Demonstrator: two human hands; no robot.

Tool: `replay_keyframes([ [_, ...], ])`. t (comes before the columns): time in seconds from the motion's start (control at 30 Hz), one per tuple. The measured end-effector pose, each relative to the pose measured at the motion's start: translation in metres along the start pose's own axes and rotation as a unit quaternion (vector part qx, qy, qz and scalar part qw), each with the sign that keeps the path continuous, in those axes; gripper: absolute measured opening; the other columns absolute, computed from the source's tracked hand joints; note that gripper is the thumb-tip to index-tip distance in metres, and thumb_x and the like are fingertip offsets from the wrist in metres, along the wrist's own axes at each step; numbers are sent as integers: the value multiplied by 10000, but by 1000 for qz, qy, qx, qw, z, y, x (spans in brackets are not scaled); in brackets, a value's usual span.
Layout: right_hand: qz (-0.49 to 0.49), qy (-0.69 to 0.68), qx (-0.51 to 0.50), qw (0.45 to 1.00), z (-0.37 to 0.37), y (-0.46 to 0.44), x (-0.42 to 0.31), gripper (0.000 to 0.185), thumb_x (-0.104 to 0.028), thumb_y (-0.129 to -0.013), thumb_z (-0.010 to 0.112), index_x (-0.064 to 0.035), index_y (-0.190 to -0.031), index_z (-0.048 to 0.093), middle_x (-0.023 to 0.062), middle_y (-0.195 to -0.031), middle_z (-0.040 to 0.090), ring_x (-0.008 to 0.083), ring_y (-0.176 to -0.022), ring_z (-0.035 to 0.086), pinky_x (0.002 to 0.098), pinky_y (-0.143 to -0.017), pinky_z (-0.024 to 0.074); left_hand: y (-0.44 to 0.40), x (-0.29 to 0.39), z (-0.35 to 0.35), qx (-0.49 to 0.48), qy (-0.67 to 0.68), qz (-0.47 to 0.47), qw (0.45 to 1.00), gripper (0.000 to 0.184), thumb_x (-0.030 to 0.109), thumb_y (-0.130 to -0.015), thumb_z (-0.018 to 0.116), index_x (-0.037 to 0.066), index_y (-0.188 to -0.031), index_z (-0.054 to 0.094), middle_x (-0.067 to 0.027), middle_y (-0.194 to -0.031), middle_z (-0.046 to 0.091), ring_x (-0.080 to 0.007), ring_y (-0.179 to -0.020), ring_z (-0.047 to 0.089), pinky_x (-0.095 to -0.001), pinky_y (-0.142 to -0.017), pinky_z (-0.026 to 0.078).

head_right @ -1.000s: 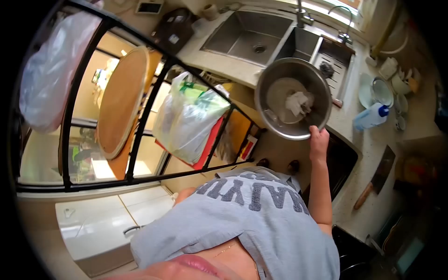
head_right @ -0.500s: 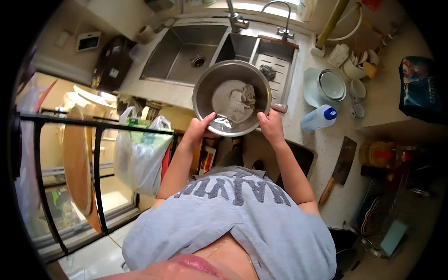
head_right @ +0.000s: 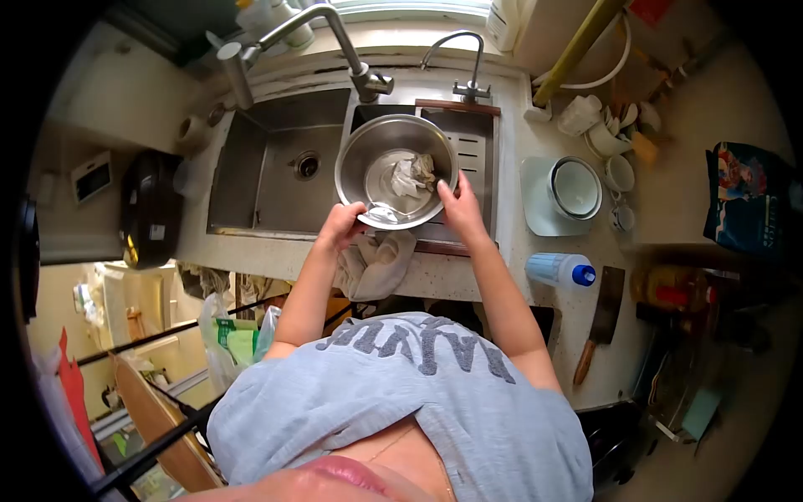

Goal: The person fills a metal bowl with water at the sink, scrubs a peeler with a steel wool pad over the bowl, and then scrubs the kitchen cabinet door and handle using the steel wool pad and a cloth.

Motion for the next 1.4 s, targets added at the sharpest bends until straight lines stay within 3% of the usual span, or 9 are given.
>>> replay_keyframes([
  [0.1, -167, 45, 144, 974, -13, -58, -12, 466, -210, -807, 509, 15, -1193, 378, 168, -1050, 529, 258, -939, 531, 338, -812, 425, -17, 5, 4, -7, -53, 7, 999, 163, 104, -709, 512, -49, -726, 566, -90, -736, 586, -155, -649, 583, -254, -572, 494],
  [0.23, -282, 204, 96, 932, -12, -126, -88, 421, -83, -777, 441, -10, -1191, 408, 183, -1156, 468, 319, -1052, 458, 352, -908, 363, -35, 11, 16, -14, -53, 18, 998, 232, 108, -721, 504, -40, -897, 537, -88, -822, 594, -159, -710, 594, -281, -620, 509],
  [0.33, -367, 300, 112, 873, -6, -190, -103, 425, -45, -767, 407, -18, -1191, 414, 163, -1201, 441, 303, -1089, 434, 346, -933, 343, -39, 18, 25, 0, -21, 20, 1000, 172, 106, -723, 513, -50, -775, 566, -85, -745, 582, -146, -659, 577, -247, -563, 494],
  [0.57, -274, 422, -28, 864, -16, -216, -92, 382, -50, -761, 421, -108, -1127, 516, 134, -1056, 550, 271, -954, 543, 302, -829, 418, -69, 37, 28, -9, -27, 23, 999, 244, 124, -726, 505, 5, -938, 513, -62, -807, 579, -128, -694, 573, -244, -554, 488],
  [0.77, -240, 118, -59, 962, -20, -205, -56, 343, -189, -815, 450, -43, -1119, 507, 128, -1065, 562, 214, -987, 533, 277, -841, 393, -76, 48, 32, -9, -23, 25, 999, 178, 127, -732, 512, -11, -834, 561, -59, -773, 586, -127, -683, 575, -235, -549, 502],
  [0.93, -150, 69, 56, 985, -17, -148, -25, 442, -276, -779, 550, -40, -1143, 464, 145, -1039, 567, 231, -981, 530, 314, -847, 393, -90, 54, 33, -5, -36, 36, 999, 171, 135, -731, 518, 0, -825, 562, -53, -772, 584, -128, -685, 570, -240, -553, 490],
  [0.97, -166, 68, 96, 979, -16, -138, -18, 429, -293, -771, 564, -37, -1105, 481, 131, -990, 576, 226, -872, 573, 328, -764, 443, -95, 55, 33, -6, -37, 38, 999, 170, 136, -730, 518, 0, -823, 562, -53, -774, 584, -127, -685, 570, -240, -552, 491],
  [1.13, 105, -123, -22, 987, -6, -78, -12, 375, -307, -771, 576, -70, -1033, 450, 64, -864, 564, 164, -637, 589, 272, -536, 472, -106, 57, 40, -34, -18, 35, 999, 280, 262, -788, 565, 56, -972, 520, -17, -845, 583, -101, -752, 564, -234, -604, 492],
  [1.4, 51, -186, -7, 981, -9, -77, -2, 232, -271, -839, 490, -90, -980, 457, 30, -882, 560, 138, -740, 565, 273, -597, 465, -102, 51, 52, -111, 46, 72, 990, 384, 308, -790, 589, 65, -1054, 451, -37, -983, 546, -142, -855, 558, -291, -772, 458],
])
Point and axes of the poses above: each hand's wrist, its own y-axis away from the middle knuckle, its own z-axis out of the palm, x = y × z, the point moved 4 cm from there along -y, towards the middle knuckle
